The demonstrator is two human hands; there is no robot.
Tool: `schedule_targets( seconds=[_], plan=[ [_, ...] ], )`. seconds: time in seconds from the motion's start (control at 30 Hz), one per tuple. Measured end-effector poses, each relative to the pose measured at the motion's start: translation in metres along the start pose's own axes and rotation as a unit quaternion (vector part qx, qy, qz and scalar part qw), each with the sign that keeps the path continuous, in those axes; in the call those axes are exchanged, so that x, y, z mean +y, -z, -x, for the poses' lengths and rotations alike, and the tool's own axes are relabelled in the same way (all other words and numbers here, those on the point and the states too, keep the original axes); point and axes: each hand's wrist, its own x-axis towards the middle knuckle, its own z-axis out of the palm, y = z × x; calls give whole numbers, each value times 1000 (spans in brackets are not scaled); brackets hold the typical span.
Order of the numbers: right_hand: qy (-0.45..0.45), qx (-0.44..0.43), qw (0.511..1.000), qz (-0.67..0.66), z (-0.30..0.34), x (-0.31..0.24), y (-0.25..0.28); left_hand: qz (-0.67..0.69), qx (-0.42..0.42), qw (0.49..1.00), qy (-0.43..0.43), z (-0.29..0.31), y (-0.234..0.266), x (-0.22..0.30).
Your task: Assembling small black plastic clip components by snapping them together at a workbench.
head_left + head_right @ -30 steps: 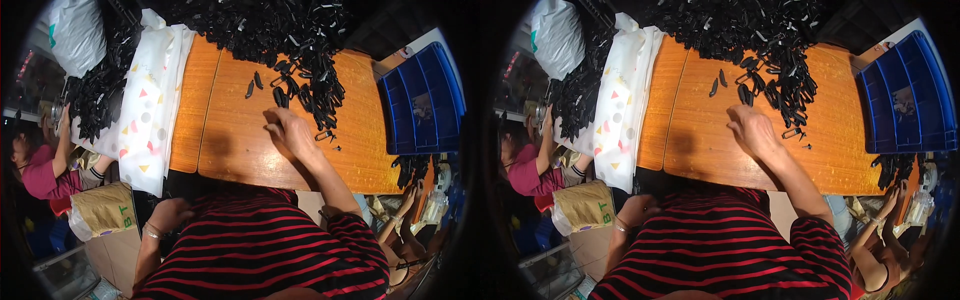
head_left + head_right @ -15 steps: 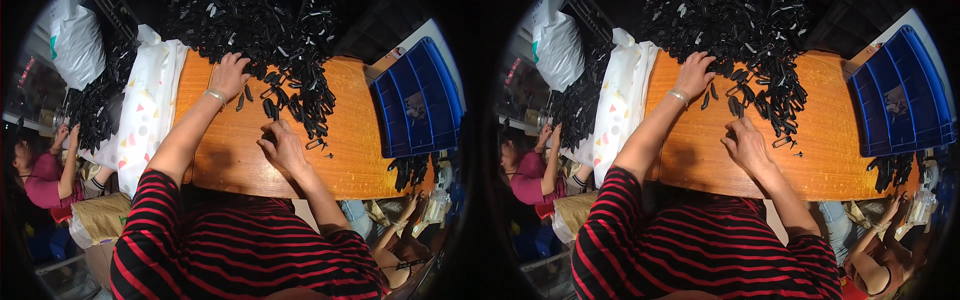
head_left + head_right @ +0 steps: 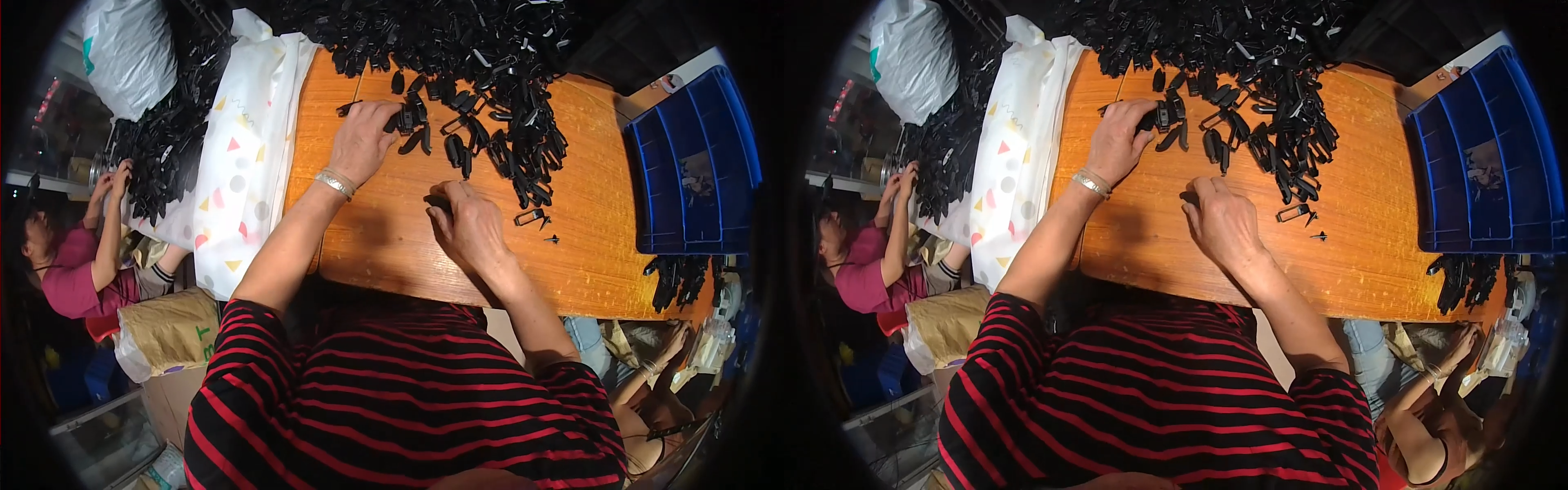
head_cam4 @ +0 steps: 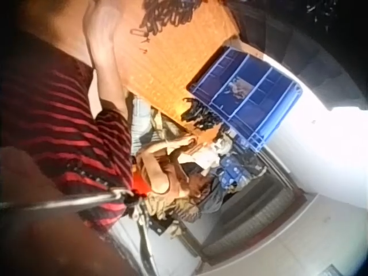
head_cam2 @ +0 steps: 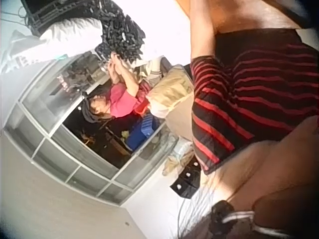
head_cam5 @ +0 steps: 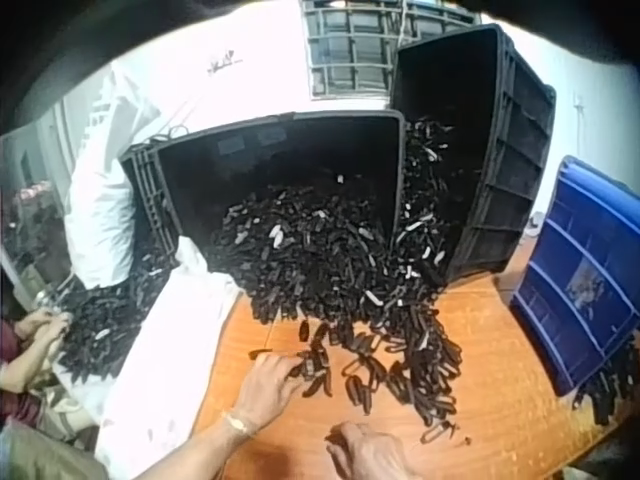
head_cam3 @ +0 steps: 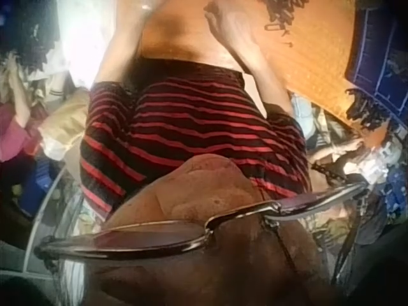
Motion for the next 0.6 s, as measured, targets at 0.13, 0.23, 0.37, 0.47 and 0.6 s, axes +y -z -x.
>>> schedule_targets(
  seconds=[0.13,0.23,0.37,0.47,0.6],
  plan=[
    [18,-10,999,-29,7,-6,-14,-5,23,1000,4,20,1,-2],
    [28,-21,999,-37,9,-9,-15,106,35,991,77,29,6,10],
    [6,-55,998,-24,8,-9,-11,326,100,921,189,39,7,6],
    [12,-51,998,-42,8,-5,-9,197,89,967,136,39,19,2],
    [9,-17,999,-43,6,-6,-4,15,41,999,-2,39,22,-2]
  ],
)
